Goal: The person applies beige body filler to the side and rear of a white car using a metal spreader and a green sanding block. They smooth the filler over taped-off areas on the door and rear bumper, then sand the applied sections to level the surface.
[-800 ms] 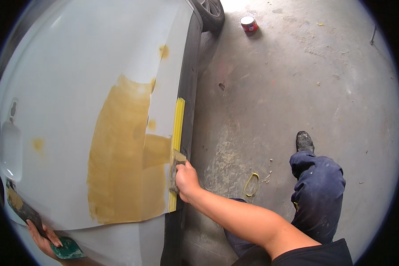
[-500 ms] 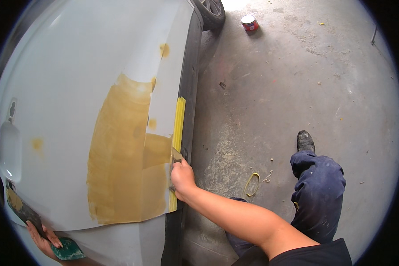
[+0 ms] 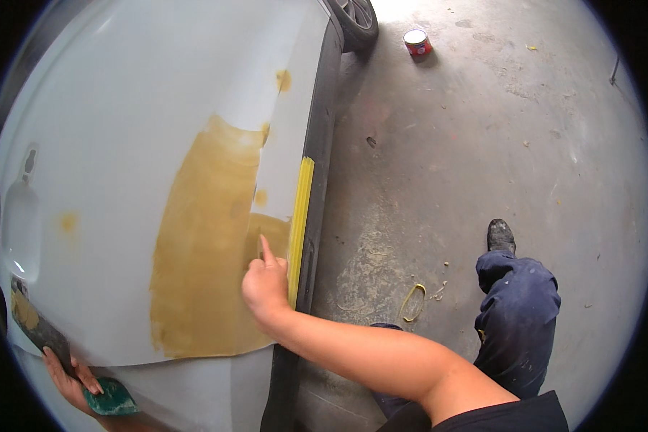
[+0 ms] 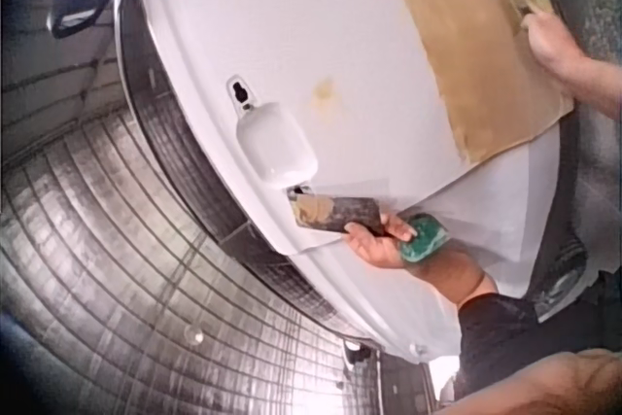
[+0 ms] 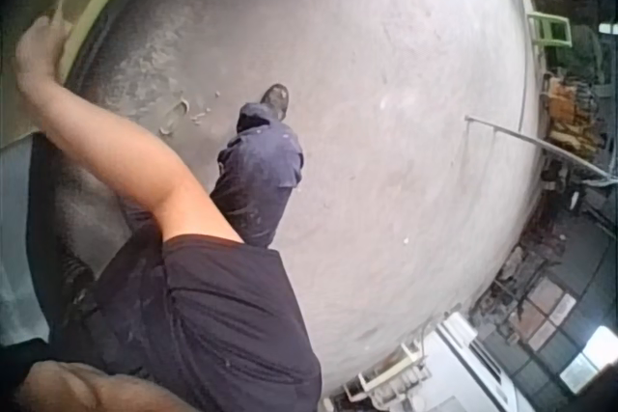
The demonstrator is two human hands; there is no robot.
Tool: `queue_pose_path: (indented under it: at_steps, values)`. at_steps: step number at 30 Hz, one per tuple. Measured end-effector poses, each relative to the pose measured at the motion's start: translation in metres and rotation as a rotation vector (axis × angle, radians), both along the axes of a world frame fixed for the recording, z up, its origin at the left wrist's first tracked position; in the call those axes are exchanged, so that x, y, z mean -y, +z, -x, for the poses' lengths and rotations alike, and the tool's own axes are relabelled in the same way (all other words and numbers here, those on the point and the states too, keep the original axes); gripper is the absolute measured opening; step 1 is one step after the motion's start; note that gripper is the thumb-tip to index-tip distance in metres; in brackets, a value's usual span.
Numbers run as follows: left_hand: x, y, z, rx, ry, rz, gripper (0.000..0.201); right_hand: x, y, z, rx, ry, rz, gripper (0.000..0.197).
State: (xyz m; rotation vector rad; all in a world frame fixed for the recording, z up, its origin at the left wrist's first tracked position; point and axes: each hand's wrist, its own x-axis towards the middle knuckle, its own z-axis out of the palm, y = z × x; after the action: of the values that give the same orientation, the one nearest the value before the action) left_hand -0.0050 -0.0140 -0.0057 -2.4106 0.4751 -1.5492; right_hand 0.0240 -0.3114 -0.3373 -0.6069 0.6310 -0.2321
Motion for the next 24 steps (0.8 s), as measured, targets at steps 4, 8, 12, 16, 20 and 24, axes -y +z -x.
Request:
queue_pose_path:
  at_steps: [4, 8, 12, 16, 20, 24]
  values:
    - [0.014, -0.008, 0.002, 0.030, 0.025, -0.007, 0.066, 0.001, 0.034, 0.028, 0.065, 0.031, 0.169, 0.052]
    - [0.014, -0.010, 0.002, 0.036, 0.042, -0.007, 0.063, -0.001, -0.013, 0.040, 0.196, -0.033, 0.033, 0.037]
    - [0.011, -0.008, 0.000, -0.074, -0.100, 0.073, 0.061, 0.011, -0.039, 0.058, 0.172, -0.060, -0.393, 0.040]
    - [0.021, -0.009, -0.001, -0.061, -0.102, 0.189, 0.055, -0.018, -0.070, 0.048, 0.146, -0.055, -0.457, 0.042]
    - [-0.013, 0.019, -0.010, -0.495, -0.331, 0.597, 0.050, -0.031, -0.085, 0.036, 0.173, -0.076, -0.473, 0.043]
    - [0.009, 0.002, 0.000, -0.307, -0.285, 0.474, 0.047, -0.041, -0.081, 0.031, 0.182, -0.066, -0.451, 0.043]
